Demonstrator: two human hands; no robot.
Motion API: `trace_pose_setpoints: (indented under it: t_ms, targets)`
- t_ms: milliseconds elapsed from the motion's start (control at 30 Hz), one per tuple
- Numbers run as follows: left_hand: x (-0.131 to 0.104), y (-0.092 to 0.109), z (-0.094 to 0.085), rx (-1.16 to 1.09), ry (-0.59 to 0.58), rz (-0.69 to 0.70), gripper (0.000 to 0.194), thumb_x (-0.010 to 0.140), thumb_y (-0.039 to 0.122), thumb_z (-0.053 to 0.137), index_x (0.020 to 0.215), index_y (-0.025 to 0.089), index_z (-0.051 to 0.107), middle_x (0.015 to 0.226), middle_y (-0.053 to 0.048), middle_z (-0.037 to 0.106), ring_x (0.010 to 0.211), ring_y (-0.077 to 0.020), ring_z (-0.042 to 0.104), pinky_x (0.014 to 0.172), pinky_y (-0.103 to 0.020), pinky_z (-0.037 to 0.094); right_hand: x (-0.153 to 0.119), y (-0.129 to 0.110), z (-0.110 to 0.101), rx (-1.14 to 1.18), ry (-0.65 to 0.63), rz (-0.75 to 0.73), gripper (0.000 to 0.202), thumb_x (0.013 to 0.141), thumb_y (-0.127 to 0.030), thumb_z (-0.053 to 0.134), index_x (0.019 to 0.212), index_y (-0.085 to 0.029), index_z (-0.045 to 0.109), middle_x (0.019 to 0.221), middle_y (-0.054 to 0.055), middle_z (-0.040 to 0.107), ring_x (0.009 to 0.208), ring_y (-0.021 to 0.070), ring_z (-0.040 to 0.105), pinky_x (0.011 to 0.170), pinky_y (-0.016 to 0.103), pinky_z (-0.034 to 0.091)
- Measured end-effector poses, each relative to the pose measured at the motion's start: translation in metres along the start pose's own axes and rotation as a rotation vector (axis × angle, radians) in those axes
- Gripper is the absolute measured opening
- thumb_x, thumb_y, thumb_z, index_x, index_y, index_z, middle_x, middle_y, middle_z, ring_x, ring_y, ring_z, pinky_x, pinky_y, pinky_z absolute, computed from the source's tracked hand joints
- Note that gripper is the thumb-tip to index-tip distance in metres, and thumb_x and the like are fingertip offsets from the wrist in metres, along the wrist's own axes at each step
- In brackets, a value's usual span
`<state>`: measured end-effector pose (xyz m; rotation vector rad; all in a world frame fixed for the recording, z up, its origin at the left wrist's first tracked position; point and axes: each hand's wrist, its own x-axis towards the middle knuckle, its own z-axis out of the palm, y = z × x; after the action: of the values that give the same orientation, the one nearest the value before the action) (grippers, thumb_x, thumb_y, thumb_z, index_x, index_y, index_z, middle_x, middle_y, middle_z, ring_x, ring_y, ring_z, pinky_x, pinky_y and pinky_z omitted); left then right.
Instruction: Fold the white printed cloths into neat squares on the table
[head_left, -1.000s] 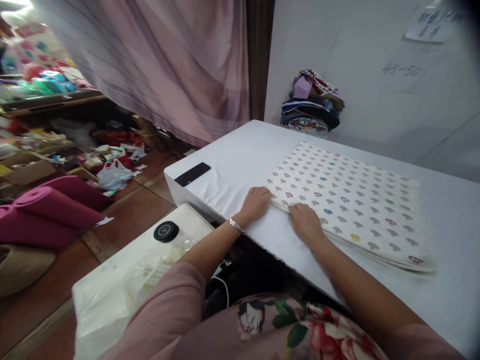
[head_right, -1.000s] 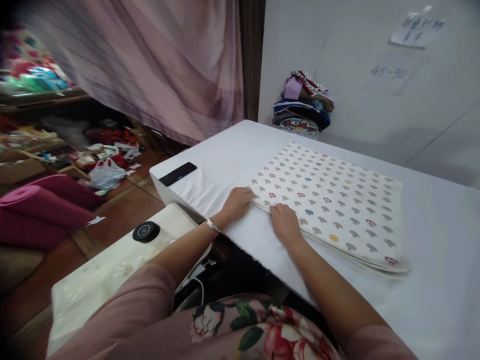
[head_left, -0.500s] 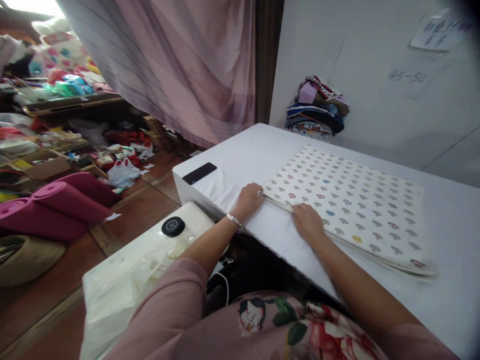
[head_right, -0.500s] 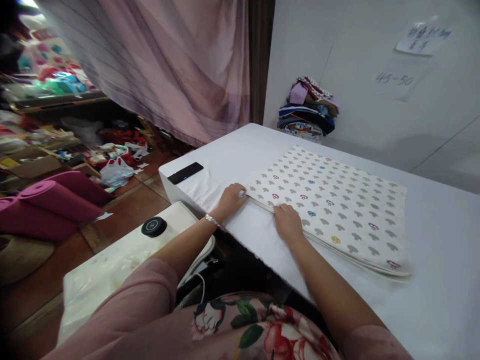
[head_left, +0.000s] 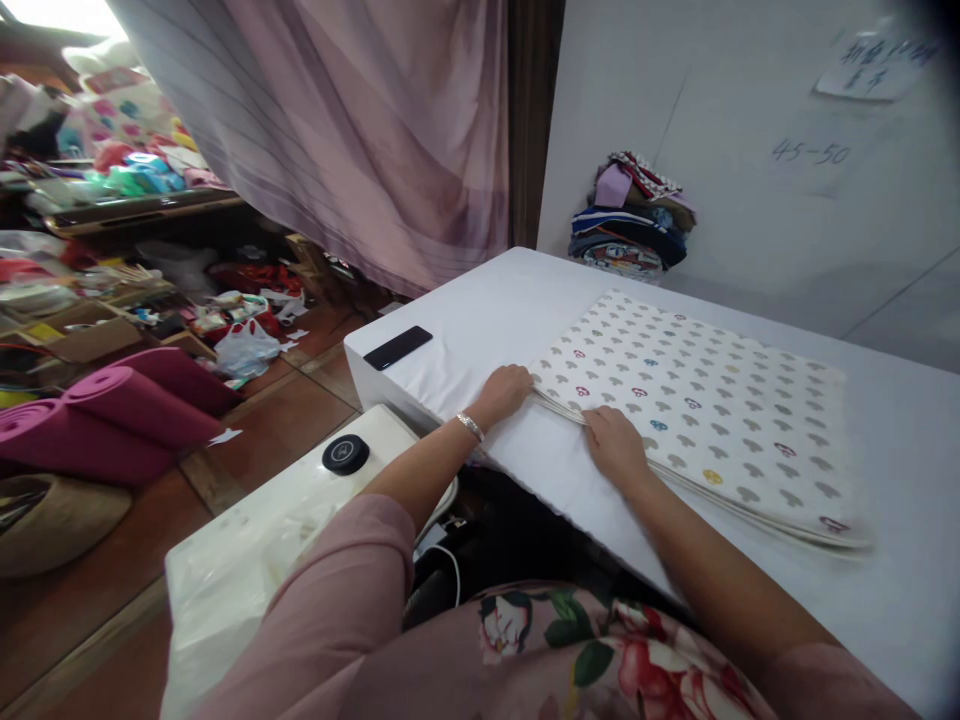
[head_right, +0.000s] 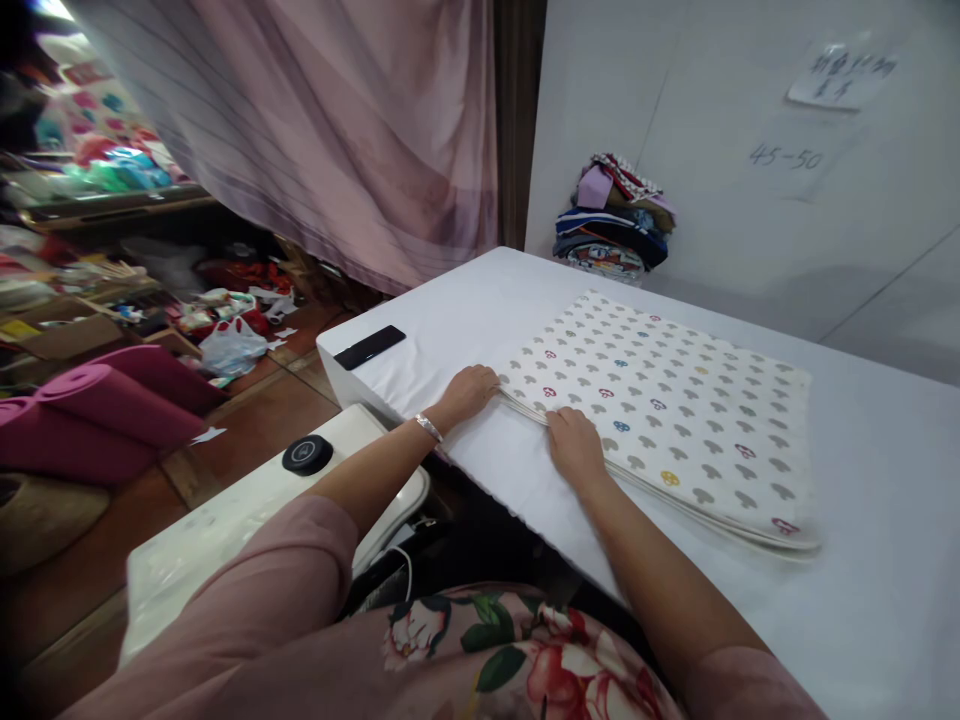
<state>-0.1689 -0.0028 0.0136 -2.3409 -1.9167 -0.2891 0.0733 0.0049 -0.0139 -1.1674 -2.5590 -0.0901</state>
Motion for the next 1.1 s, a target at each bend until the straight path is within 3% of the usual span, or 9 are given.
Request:
trace_pose_setpoints:
  t_ms: [267,467,600,667,800,933,1000,1100]
  targets:
    - [-0.004,-0.010,0.004,0.029,0.001,0.103,0.023,0.090,0.014,0.038,0.094,0.018,0.060,0.097,-0.009,0.060,0.094,-0.0205,0.054,0.079,-0.033,0.042,0.000,-0.001,-0.002,0.005,-0.013,0.007,0.025,0.090,-0.020,0.043,0.105,-0.018,0.062,0.100,0.008,0.060,0.092,0.0213,0.050,0.079,0.031,0.036]
    - [-0.007,0.000,0.001,-0.147,0.040,-0.242,0.018,0.087,0.018,0.044,0.101,0.022,0.054,0.109,-0.006,0.058,0.093,-0.0191,0.056,0.072,-0.030,0.044,0.000,-0.002,-0.004,0.015,-0.024,0.015,0.027,0.091,-0.020,0.041,0.107,-0.019,0.063,0.101,0.009,0.060,0.093,0.0214,0.050,0.078,0.032,0.037]
    - [-0.006,0.008,-0.001,-0.315,0.062,-0.495,0.018,0.079,0.018,0.052,0.097,0.021,0.051,0.096,-0.005,0.062,0.083,-0.0198,0.058,0.069,-0.031,0.044,0.000,-0.001,-0.003,0.011,-0.020,0.007,0.028,0.092,-0.020,0.040,0.107,-0.019,0.063,0.100,0.009,0.060,0.092,0.0212,0.049,0.078,0.031,0.037]
    - [-0.005,0.010,-0.003,-0.375,0.052,-0.537,0.019,0.077,0.015,0.051,0.096,0.020,0.051,0.091,-0.005,0.063,0.080,-0.0201,0.058,0.068,-0.031,0.044,0.000,0.000,-0.003,0.016,-0.018,0.002,0.029,0.093,-0.020,0.040,0.109,-0.019,0.063,0.100,0.009,0.059,0.092,0.0210,0.049,0.078,0.031,0.037]
    - [-0.004,0.010,-0.010,-0.349,0.063,-0.394,0.026,0.074,0.004,0.043,0.093,0.019,0.053,0.095,-0.007,0.061,0.086,-0.0192,0.057,0.074,-0.030,0.044,-0.001,-0.001,-0.005,0.026,-0.015,-0.010,0.033,0.092,-0.020,0.039,0.119,-0.018,0.059,0.097,0.008,0.059,0.090,0.0208,0.049,0.077,0.030,0.037]
    - [-0.002,0.007,-0.014,-0.185,-0.109,-0.245,0.028,0.073,0.000,0.041,0.087,0.019,0.057,0.095,-0.007,0.059,0.078,-0.0184,0.058,0.070,-0.030,0.044,-0.002,-0.001,-0.006,0.021,-0.013,-0.046,0.044,0.092,-0.017,0.037,0.133,-0.023,0.049,0.095,0.006,0.057,0.087,0.0202,0.048,0.074,0.030,0.036]
    - [-0.002,0.005,-0.014,-0.126,-0.156,-0.210,0.029,0.074,0.000,0.042,0.087,0.019,0.059,0.094,-0.006,0.059,0.076,-0.0180,0.059,0.068,-0.029,0.043,-0.001,-0.001,-0.006,0.011,-0.026,-0.059,0.044,0.092,-0.017,0.036,0.132,-0.026,0.051,0.095,0.006,0.057,0.085,0.0201,0.048,0.073,0.029,0.035]
    - [-0.003,0.001,-0.012,-0.124,-0.135,-0.204,0.030,0.075,0.003,0.043,0.089,0.021,0.062,0.096,-0.005,0.060,0.079,-0.0180,0.059,0.068,-0.028,0.043,-0.001,0.001,-0.004,-0.006,-0.043,-0.065,0.041,0.092,-0.018,0.034,0.125,-0.028,0.057,0.095,0.006,0.058,0.083,0.0202,0.048,0.071,0.030,0.035]
